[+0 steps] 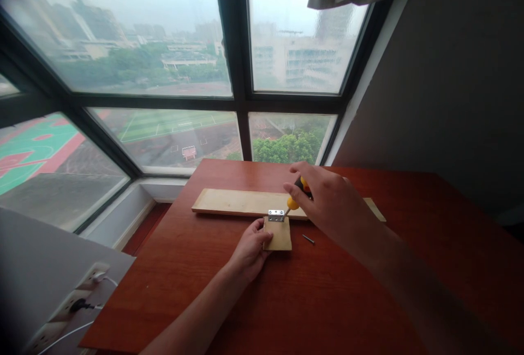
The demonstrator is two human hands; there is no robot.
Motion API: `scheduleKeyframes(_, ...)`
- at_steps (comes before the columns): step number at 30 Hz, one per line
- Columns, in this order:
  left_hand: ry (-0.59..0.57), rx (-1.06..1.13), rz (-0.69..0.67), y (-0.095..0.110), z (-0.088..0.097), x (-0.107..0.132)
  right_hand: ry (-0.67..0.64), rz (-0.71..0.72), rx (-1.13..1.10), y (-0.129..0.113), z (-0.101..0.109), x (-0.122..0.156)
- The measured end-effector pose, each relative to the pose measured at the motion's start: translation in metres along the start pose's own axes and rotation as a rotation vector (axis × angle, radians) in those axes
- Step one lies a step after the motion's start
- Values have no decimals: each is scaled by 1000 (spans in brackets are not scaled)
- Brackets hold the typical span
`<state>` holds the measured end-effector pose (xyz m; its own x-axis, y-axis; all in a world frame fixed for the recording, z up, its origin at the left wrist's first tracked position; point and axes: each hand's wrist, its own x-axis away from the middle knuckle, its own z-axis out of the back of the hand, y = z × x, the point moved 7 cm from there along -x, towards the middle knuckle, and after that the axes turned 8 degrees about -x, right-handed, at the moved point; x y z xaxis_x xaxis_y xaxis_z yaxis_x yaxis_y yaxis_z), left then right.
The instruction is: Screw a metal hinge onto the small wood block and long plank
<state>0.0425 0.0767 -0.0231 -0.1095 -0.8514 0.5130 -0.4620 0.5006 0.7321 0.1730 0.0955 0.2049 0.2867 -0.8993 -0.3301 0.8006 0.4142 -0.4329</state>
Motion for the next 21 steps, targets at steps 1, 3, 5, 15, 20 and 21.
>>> scheduleKeyframes(1, 1, -2, 2, 0, 0, 0, 14, -2, 7, 0, 1, 0)
scheduleKeyframes(3, 4, -7, 4, -1, 0, -1, 26, 6, 22, 0, 3, 2)
scheduleKeyframes(5, 5, -9, 6, -1, 0, -1, 11, 30, 39, -1, 3, 5)
scheduleKeyframes(15, 1, 0, -2, -1, 1, 0, 65, 20, 71, 1, 3, 2)
scheduleKeyframes(20, -3, 8, -10, -2, 2, -1, 17, 75, 52, -5, 2, 6)
scheduleKeyframes(21, -6, 9, -11, -2, 2, -1, 26, 66, 73, -4, 2, 6)
